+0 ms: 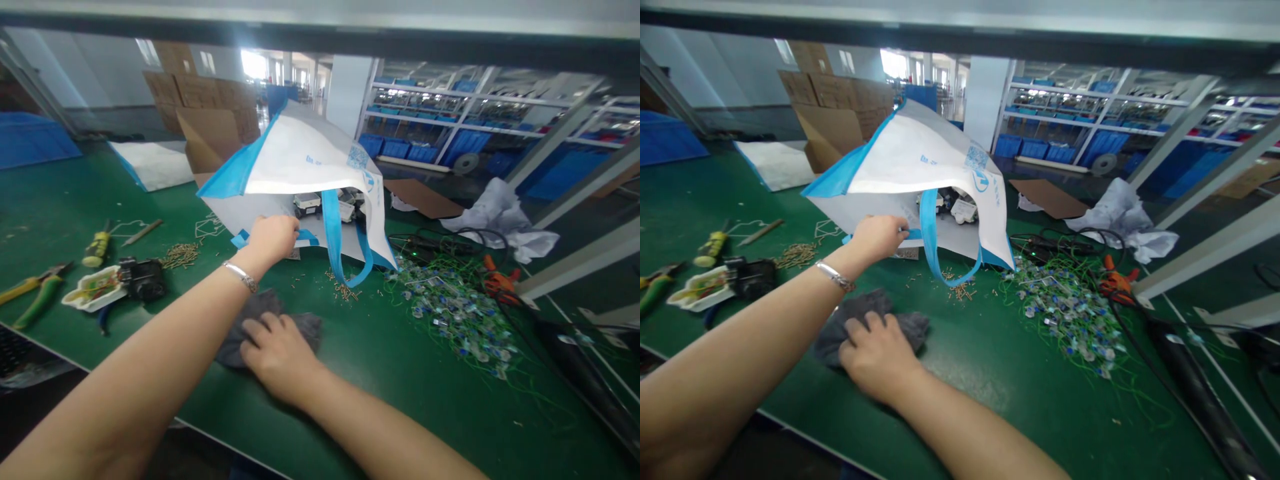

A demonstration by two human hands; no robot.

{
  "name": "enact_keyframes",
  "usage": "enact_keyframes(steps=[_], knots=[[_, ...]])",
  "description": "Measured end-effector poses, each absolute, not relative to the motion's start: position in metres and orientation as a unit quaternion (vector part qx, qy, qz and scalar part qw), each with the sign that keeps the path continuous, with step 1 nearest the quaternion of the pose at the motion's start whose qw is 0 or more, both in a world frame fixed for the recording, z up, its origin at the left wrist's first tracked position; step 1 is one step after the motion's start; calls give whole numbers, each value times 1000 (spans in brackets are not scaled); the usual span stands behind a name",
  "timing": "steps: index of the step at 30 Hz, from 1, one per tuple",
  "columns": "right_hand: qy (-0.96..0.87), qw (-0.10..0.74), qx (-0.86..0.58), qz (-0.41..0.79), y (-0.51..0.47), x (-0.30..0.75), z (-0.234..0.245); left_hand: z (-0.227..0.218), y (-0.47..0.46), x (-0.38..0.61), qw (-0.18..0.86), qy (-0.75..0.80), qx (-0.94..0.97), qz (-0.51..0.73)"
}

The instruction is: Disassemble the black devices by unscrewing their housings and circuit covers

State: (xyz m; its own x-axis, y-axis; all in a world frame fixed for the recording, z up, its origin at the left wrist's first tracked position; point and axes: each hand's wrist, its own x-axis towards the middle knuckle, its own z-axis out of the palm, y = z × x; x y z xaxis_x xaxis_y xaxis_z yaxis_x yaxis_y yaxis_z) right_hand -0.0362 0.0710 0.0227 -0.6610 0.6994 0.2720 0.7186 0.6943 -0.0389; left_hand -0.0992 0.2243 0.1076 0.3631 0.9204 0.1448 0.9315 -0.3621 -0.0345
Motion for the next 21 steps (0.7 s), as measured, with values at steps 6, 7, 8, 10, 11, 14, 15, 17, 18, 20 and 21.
enact_keyframes(steps=[6,7,8,10,11,14,15,17,18,20,21], knots=[[-877,124,-463,-28,113,-28,6,102,216,-101,59,-556,-828,-49],[-865,122,-486,-29,121,-16,6,100,215,-103,58,-557,-827,-46],[-856,119,-503,-29,126,-4,8,99,213,-105,56,-559,-826,-43],[-849,113,-516,-29,125,18,17,96,211,-110,49,-563,-824,-35],[-850,110,-514,-29,119,28,24,94,211,-112,45,-565,-824,-31],[-866,108,-488,-29,80,52,48,89,208,-115,29,-562,-826,-16],[-872,107,-477,-27,63,60,55,87,208,-116,21,-559,-829,-10],[-881,99,-462,-9,31,76,63,84,209,-115,-2,-553,-833,0],[-880,95,-466,3,17,85,64,83,211,-113,-14,-551,-834,0],[-861,85,-501,17,-3,106,62,80,219,-106,-31,-553,-833,-10],[-851,84,-519,21,-10,116,58,79,224,-101,-35,-556,-830,-19]])
